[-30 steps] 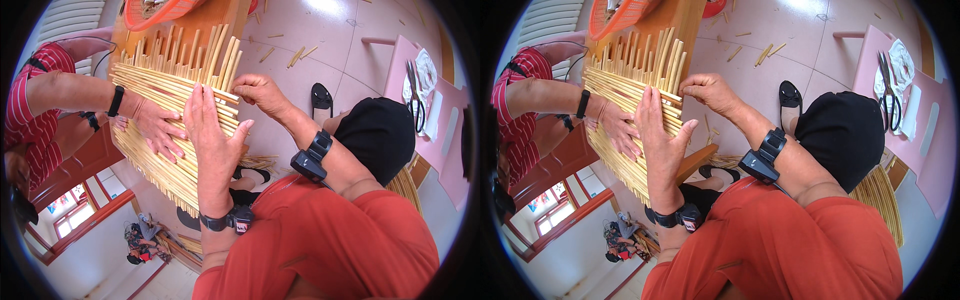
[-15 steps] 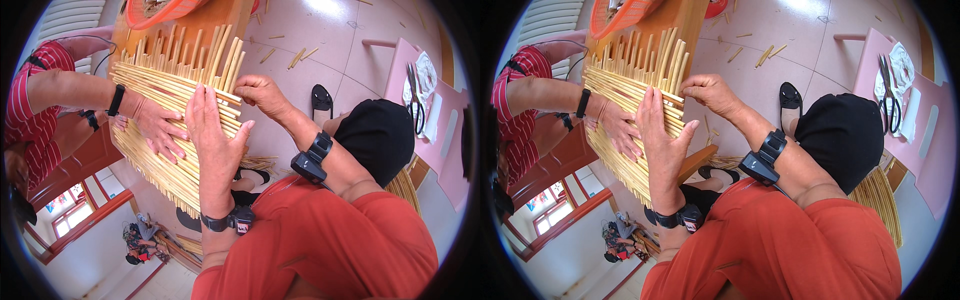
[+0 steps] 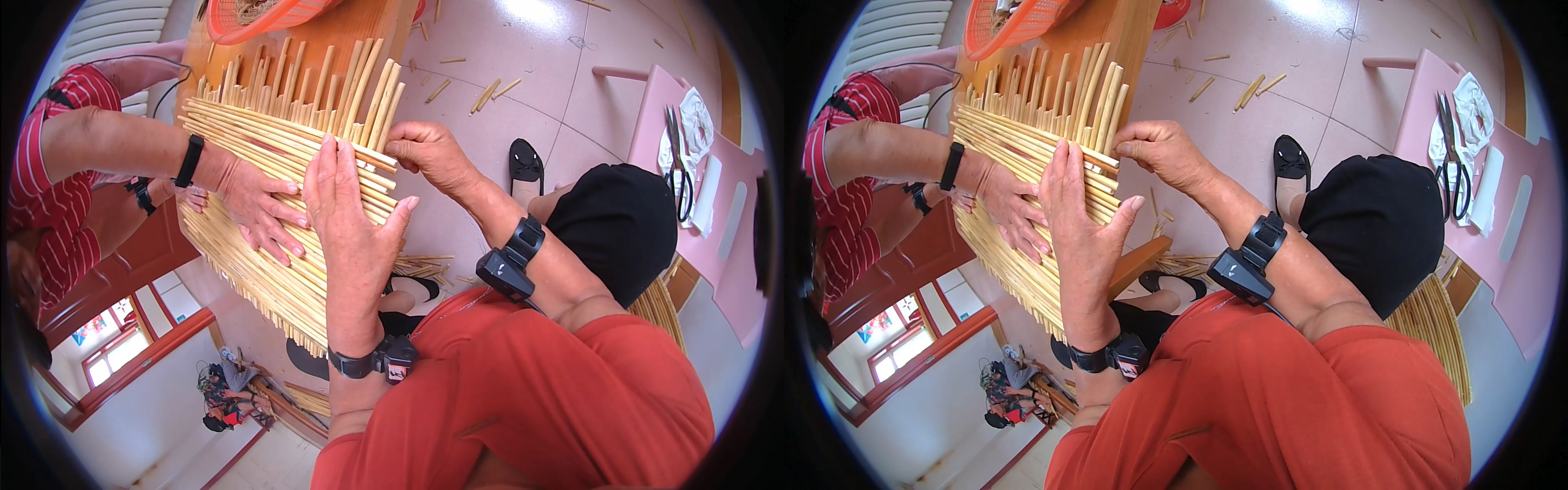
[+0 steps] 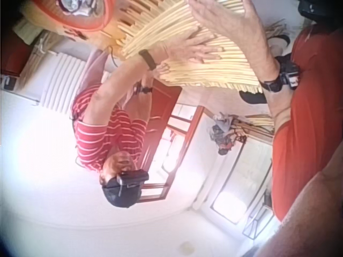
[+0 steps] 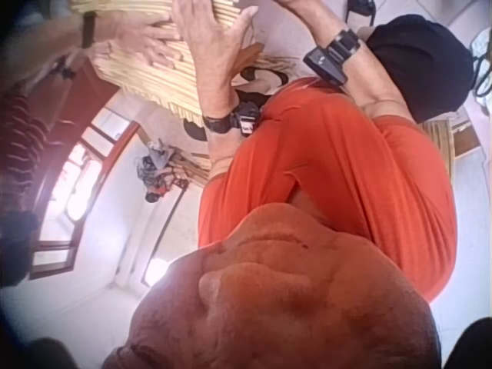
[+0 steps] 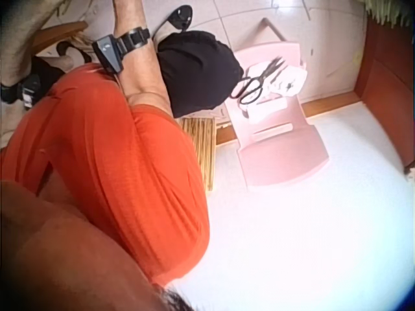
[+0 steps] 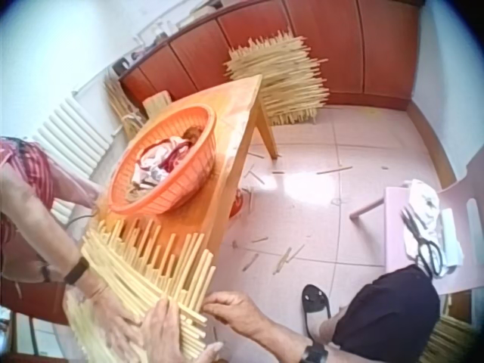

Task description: The person is assembling or weaving a mat using wooden sticks, thread, and a needle.

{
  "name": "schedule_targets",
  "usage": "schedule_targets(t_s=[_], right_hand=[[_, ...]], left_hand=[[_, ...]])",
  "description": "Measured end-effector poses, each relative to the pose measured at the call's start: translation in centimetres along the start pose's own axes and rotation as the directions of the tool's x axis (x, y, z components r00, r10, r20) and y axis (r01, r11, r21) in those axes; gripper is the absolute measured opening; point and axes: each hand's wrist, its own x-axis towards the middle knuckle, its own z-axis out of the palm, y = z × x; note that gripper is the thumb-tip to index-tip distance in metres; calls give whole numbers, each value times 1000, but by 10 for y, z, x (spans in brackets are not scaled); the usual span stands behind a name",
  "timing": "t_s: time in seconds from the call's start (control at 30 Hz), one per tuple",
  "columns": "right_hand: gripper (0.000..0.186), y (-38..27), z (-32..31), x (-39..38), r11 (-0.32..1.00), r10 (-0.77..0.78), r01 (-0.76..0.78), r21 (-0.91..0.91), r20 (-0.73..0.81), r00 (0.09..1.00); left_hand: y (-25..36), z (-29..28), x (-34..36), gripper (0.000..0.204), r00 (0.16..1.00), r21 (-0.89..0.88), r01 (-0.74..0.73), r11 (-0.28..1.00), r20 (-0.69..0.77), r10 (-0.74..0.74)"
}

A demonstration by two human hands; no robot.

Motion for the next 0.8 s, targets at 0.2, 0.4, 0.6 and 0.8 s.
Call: schedule_targets(t_s=[0.2, 0.4, 0.6, 0.8], right_hand=[[13, -1, -3, -1, 1000, -2, 2, 4, 2, 1000], [11, 3, -1, 4, 998, 33, -30, -46, 62, 998], [9, 23, -19, 15, 997, -65, 65, -42, -9, 998], [8, 13, -18, 18, 988, -93, 92, -121, -6, 996]], left_hand=[[2, 1, 1, 89, 1000, 5, -4, 1000, 2, 4], [-4, 0, -3, 92, 999, 8, 45, 999, -18, -44], [1, 20, -5, 102, 992, -19, 31, 999, -119, -33], [5, 31, -1, 82, 986, 158, 33, 987, -164, -7]])
